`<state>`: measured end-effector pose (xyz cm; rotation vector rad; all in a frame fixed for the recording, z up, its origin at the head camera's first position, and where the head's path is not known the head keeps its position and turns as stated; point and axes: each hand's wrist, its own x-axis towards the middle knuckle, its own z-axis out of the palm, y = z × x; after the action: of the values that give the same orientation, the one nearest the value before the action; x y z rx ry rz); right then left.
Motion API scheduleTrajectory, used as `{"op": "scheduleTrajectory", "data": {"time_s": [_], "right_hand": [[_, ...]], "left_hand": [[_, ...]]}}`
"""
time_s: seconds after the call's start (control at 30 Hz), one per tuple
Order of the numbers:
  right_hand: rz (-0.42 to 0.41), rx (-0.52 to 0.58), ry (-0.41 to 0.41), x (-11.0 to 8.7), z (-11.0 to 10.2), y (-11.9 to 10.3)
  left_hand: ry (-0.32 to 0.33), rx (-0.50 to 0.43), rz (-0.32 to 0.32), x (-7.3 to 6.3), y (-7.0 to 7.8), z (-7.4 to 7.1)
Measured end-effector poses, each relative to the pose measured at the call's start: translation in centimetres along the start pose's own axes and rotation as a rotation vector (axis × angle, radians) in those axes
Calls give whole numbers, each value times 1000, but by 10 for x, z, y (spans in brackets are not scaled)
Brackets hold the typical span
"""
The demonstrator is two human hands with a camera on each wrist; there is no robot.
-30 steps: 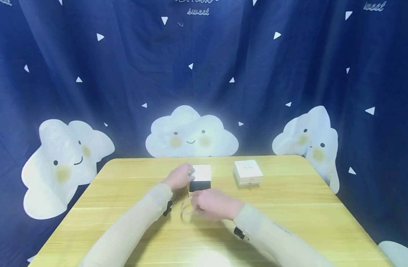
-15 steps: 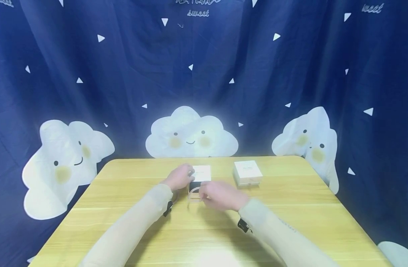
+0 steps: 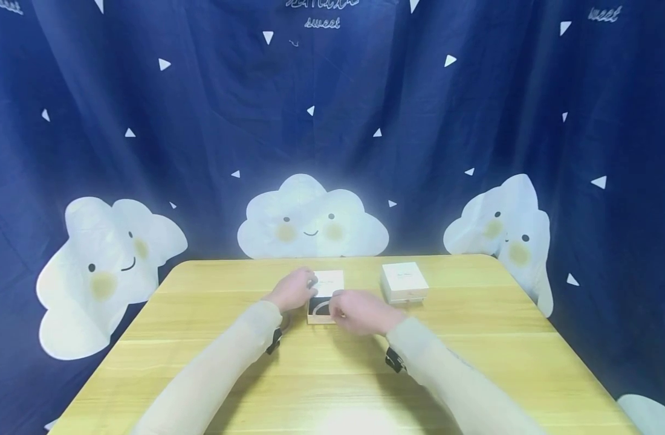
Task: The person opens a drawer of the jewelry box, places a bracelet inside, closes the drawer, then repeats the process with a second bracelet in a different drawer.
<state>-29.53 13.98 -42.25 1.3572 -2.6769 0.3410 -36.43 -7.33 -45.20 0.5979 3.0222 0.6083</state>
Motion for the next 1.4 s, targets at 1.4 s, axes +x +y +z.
{"op": "scheduleTrajectory", "data": {"time_s": [1.4], "right_hand": [[148, -42, -10, 28, 20, 11]], "left_hand": [[4, 36, 12, -1, 3, -2]]}}
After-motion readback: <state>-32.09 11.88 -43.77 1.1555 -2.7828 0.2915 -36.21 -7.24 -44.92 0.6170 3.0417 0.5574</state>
